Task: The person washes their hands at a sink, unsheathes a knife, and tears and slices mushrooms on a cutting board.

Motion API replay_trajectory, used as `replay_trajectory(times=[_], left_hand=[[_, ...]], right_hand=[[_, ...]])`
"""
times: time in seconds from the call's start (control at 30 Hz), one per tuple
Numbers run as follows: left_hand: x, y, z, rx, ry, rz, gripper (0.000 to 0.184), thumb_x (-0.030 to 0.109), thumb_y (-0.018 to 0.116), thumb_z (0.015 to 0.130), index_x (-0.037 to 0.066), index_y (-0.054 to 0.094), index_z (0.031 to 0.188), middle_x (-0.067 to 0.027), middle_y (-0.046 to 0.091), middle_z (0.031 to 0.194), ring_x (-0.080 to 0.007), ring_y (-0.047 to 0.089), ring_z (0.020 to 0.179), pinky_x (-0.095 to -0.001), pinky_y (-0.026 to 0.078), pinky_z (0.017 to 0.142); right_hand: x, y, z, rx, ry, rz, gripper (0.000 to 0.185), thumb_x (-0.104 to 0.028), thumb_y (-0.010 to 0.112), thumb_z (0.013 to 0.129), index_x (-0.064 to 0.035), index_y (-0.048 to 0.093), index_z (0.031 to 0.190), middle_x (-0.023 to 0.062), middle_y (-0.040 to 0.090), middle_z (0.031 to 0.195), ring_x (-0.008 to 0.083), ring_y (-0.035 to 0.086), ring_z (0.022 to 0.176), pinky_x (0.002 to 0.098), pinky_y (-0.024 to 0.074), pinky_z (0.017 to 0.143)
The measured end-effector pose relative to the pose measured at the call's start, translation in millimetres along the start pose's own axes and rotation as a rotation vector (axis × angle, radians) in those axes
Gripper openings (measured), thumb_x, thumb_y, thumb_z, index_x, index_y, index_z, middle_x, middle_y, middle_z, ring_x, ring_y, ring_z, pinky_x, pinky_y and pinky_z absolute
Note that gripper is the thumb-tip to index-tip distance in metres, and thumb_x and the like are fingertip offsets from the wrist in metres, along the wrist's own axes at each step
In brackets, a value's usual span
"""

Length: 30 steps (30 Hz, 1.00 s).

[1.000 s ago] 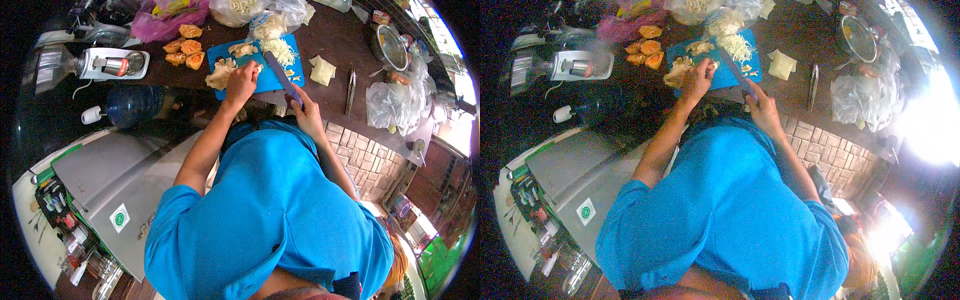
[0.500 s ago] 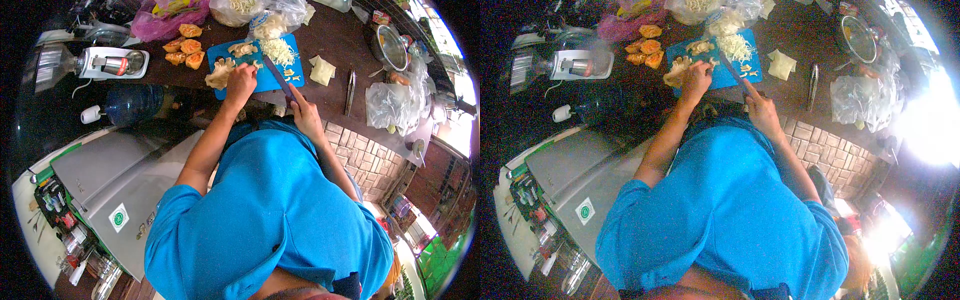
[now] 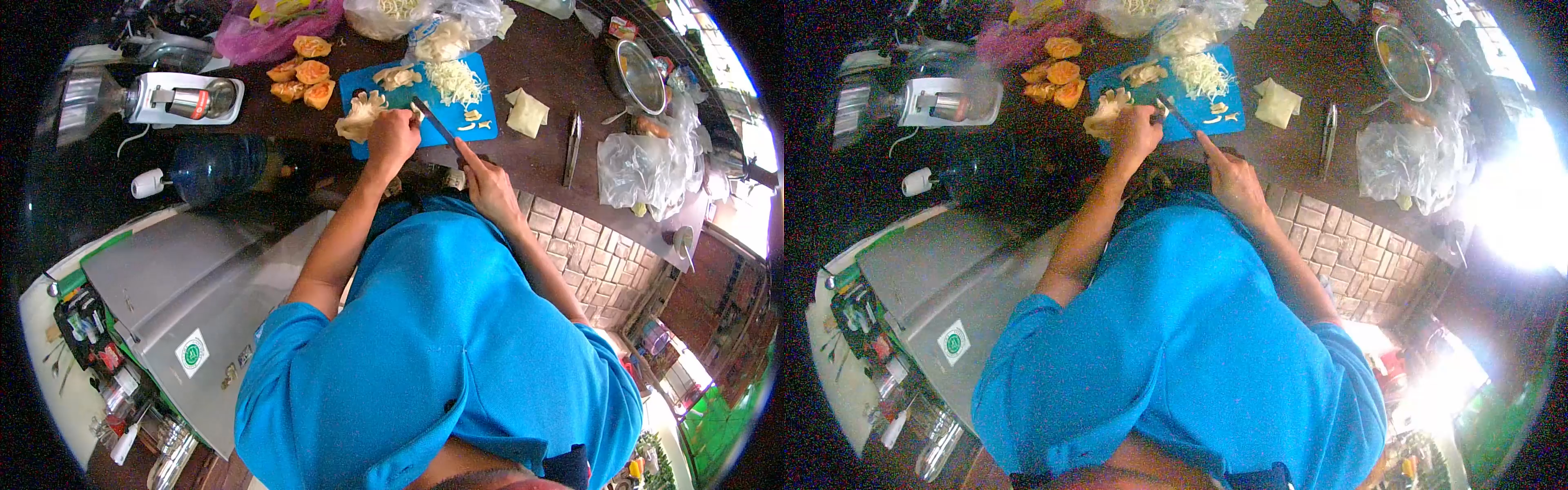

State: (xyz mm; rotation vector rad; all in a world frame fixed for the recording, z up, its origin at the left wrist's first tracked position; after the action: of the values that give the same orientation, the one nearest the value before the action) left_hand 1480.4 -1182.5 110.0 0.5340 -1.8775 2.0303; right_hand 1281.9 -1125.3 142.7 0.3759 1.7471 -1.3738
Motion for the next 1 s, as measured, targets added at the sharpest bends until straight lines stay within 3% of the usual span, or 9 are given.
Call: replay_trajectory(times=[0.17,0.3,0.37,1.0], left_hand=[[-10,3,-5,0.02,-0.047,-0.213,0.014,0.017,0.068,0.081,0.003,0.071,0.079,-0.0209,0.066,0.07,-0.0408,0.066,0.07,-0.0501,0.051,0.063],[-12,4,-11,0.057,-0.04,-0.149,0.013,0.016,0.068,0.081,0.004,0.07,0.077,-0.0194,0.066,0.073,-0.0409,0.065,0.071,-0.0496,0.051,0.063],[-9,1,-14,0.166,0.066,-0.135,0.014,0.016,0.068,0.081,0.004,0.068,0.075,-0.0174,0.064,0.073,-0.0405,0.064,0.071,-0.0495,0.05,0.063],[-5,-4,-17,0.203,0.058,-0.116,0.014,0.016,0.068,0.08,0.006,0.066,0.071,-0.0131,0.062,0.072,-0.037,0.063,0.068,-0.0484,0.049,0.06]], right_hand=[[2,1,-3,-0.014,-0.027,-0.035,0.056,-0.004,0.054,0.091,-0.0146,0.045,0.145,0.0233,0.069,0.094,0.0405,0.067,0.082,0.0485,0.0533,0.074],[8,5,-5,-0.027,-0.05,-0.077,0.062,-0.003,0.056,0.088,-0.0179,0.043,0.147,0.0223,0.068,0.091,0.0408,0.066,0.077,0.051,0.0538,0.07],[12,7,-5,-0.032,-0.058,-0.076,0.064,-0.004,0.056,0.087,-0.0187,0.043,0.147,0.0218,0.068,0.09,0.0407,0.066,0.077,0.051,0.0541,0.07],[19,17,4,-0.083,-0.068,-0.134,0.071,-0.003,0.056,0.083,-0.0218,0.039,0.149,0.0213,0.068,0.094,0.0408,0.066,0.079,0.0514,0.0551,0.069]])
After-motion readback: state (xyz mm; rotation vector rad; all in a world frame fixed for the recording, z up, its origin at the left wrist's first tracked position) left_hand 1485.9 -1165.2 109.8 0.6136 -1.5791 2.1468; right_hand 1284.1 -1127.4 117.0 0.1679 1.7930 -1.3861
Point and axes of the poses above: each hand's wrist, its own z-axis towards the middle knuckle, its own y-axis out of the palm, x = y × z, the point moved 6 cm from there along z, towards the middle knuckle
